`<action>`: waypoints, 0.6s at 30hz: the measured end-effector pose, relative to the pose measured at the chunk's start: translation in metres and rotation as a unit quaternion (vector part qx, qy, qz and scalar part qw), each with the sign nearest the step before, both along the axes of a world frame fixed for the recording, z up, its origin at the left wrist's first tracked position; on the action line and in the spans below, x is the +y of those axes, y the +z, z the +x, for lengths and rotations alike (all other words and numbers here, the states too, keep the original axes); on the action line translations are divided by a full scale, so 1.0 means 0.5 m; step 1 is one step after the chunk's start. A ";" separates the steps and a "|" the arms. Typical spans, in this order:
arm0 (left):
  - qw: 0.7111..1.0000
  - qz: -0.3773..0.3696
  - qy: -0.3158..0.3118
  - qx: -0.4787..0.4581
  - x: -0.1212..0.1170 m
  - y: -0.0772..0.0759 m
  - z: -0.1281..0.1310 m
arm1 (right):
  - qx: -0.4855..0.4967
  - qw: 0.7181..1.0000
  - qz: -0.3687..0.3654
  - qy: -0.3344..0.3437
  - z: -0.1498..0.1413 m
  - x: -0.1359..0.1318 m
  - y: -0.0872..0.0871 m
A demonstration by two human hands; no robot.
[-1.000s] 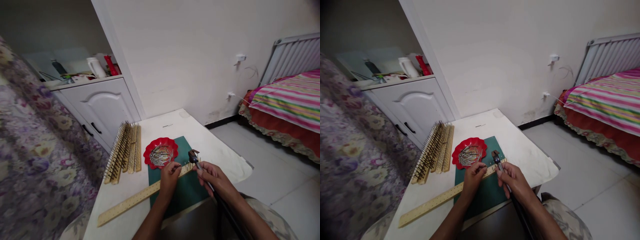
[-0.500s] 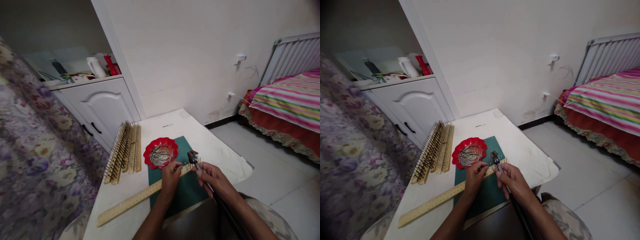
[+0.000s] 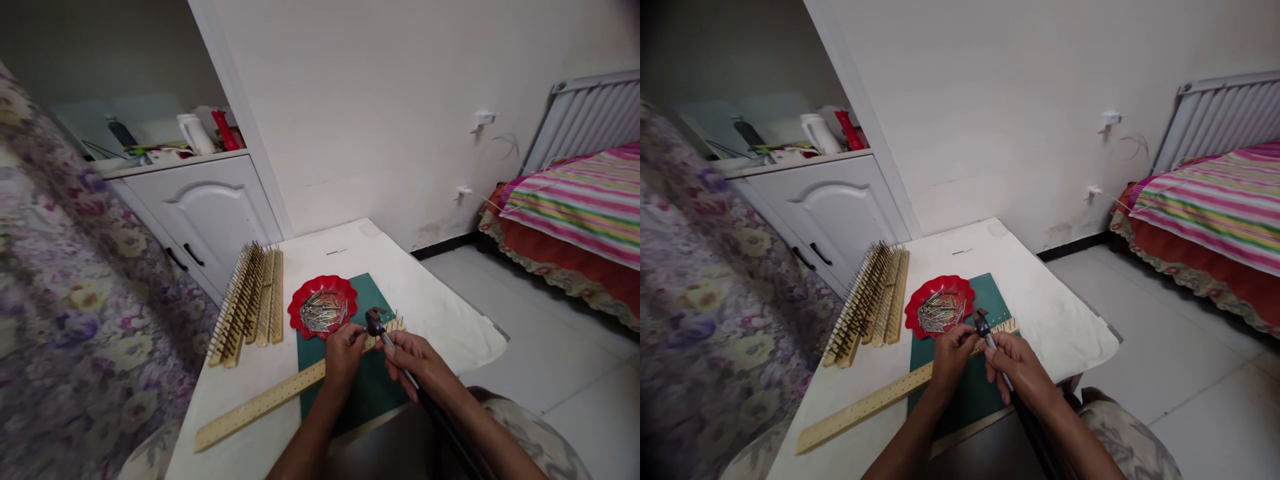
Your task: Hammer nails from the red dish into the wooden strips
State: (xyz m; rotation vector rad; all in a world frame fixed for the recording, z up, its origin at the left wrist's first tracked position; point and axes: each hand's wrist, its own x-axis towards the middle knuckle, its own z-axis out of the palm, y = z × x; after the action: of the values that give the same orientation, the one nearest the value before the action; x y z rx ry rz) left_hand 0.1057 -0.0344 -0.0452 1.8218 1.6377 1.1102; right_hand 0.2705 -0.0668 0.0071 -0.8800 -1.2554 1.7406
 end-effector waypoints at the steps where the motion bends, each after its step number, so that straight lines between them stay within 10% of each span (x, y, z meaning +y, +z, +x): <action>1: 1.000 -0.001 0.000 0.005 0.000 0.001 0.000 | -0.001 1.000 0.002 0.003 -0.004 0.000 0.000; 18: 1.000 -0.006 0.003 0.011 -0.001 -0.003 -0.001 | -0.025 0.999 0.032 0.009 -0.031 0.004 -0.005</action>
State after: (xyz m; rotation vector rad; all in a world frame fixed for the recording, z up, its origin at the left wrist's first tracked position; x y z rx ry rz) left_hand 0.1051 -0.0347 -0.0465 1.8285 1.6605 1.0835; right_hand 0.2552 -0.0648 0.0046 -0.8825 -1.3481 1.6928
